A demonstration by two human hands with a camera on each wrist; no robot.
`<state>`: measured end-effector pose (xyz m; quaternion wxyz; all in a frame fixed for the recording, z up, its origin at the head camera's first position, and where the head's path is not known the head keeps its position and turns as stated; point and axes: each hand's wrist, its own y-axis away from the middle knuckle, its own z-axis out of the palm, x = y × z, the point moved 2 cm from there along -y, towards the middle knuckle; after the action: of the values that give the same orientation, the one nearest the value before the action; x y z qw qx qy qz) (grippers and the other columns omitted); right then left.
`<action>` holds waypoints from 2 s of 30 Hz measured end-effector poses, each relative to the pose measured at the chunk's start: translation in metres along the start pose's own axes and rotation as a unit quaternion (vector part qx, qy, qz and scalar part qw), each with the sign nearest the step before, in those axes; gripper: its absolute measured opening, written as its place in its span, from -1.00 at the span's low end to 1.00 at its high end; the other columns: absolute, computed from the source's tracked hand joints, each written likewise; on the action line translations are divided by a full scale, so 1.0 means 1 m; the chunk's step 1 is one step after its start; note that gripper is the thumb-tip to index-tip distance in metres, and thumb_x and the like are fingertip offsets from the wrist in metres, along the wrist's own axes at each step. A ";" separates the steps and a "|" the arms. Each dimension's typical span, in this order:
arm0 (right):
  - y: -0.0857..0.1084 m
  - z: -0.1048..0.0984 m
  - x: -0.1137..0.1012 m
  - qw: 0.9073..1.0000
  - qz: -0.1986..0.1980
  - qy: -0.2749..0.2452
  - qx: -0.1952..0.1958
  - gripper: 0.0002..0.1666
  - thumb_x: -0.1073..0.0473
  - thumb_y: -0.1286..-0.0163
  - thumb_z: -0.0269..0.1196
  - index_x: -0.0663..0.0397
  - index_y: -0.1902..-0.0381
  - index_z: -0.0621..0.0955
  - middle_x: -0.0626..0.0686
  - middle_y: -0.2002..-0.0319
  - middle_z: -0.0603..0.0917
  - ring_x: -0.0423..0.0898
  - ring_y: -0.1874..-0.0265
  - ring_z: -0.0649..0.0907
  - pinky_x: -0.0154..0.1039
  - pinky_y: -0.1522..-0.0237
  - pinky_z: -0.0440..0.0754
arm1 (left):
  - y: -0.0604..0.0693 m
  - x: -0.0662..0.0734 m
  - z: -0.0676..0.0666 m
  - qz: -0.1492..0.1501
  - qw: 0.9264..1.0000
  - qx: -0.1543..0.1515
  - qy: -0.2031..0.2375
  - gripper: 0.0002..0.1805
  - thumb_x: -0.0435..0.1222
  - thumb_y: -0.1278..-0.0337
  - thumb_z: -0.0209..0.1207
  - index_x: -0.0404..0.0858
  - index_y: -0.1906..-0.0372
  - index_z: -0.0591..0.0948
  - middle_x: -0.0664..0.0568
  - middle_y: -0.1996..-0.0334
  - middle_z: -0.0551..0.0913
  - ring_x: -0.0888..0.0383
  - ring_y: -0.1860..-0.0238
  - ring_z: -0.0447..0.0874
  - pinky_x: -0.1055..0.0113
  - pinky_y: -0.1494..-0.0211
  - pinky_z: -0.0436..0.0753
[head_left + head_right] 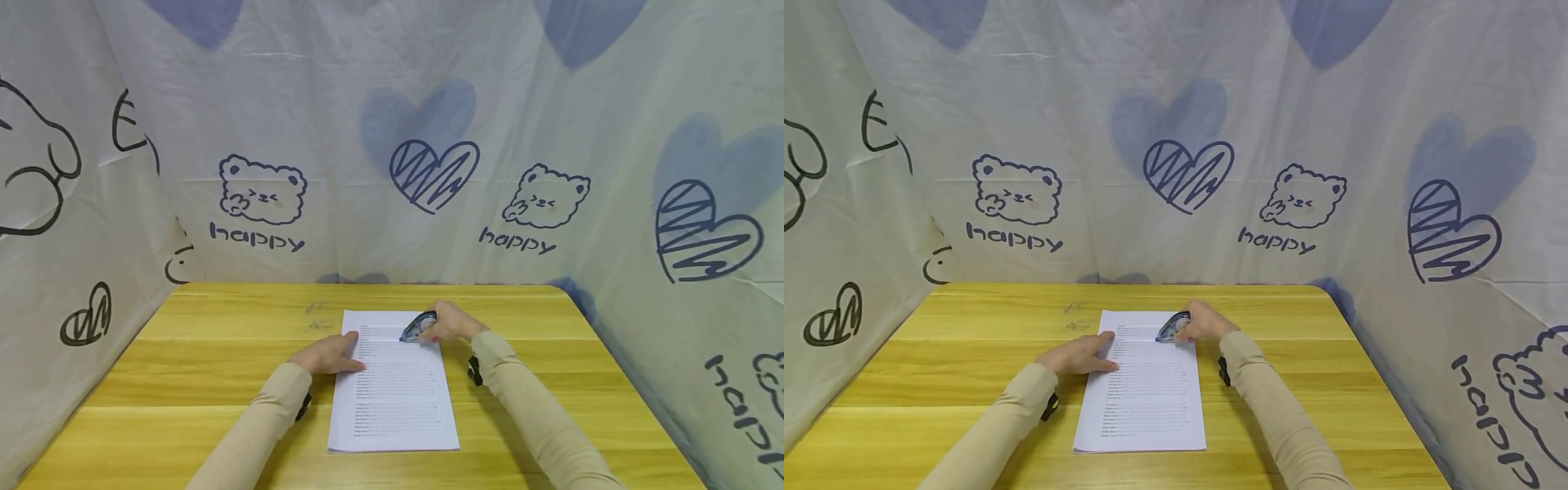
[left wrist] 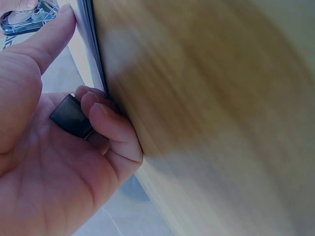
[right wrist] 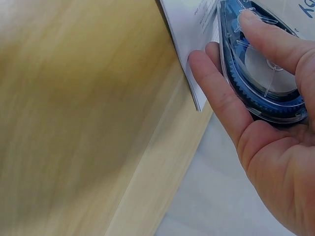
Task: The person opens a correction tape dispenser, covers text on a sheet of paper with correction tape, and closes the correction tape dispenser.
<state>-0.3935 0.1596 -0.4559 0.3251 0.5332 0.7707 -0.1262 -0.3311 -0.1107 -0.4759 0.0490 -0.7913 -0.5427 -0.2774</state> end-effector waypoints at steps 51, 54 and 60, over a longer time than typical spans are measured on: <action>0.002 -0.004 0.007 1.000 0.013 0.014 -0.003 -0.76 0.23 -0.12 0.49 0.16 0.26 0.69 0.02 0.47 0.71 -0.07 0.52 0.65 -0.34 0.50 0.59 | 0.000 0.000 0.000 -0.008 1.000 -0.005 0.011 -0.05 -0.03 -0.21 0.28 -0.37 -0.52 0.11 -0.28 -0.43 0.29 -0.15 -0.45 0.25 -0.04 -0.50 0.25; 0.002 -0.003 0.007 1.000 0.014 0.020 -0.002 -0.75 0.22 -0.12 0.49 0.16 0.25 0.68 0.02 0.46 0.70 -0.07 0.51 0.65 -0.34 0.49 0.60 | 0.000 0.000 0.000 -0.007 1.000 -0.005 0.012 -0.05 -0.02 -0.21 0.28 -0.37 -0.52 0.10 -0.28 -0.43 0.29 -0.15 -0.45 0.25 -0.03 -0.51 0.24; 0.003 -0.004 0.007 1.000 0.021 0.023 -0.001 -0.76 0.21 -0.12 0.49 0.16 0.27 0.68 0.02 0.47 0.70 -0.05 0.49 0.67 -0.35 0.49 0.59 | 0.001 -0.001 0.000 -0.004 1.000 -0.005 0.011 -0.05 -0.03 -0.21 0.29 -0.38 -0.51 0.11 -0.29 -0.42 0.30 -0.15 -0.44 0.27 -0.04 -0.50 0.25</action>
<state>-0.3936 0.1679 -0.4570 0.3108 0.5517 0.7666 -0.1065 -0.3303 -0.1115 -0.4761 0.0501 -0.7863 -0.5436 -0.2894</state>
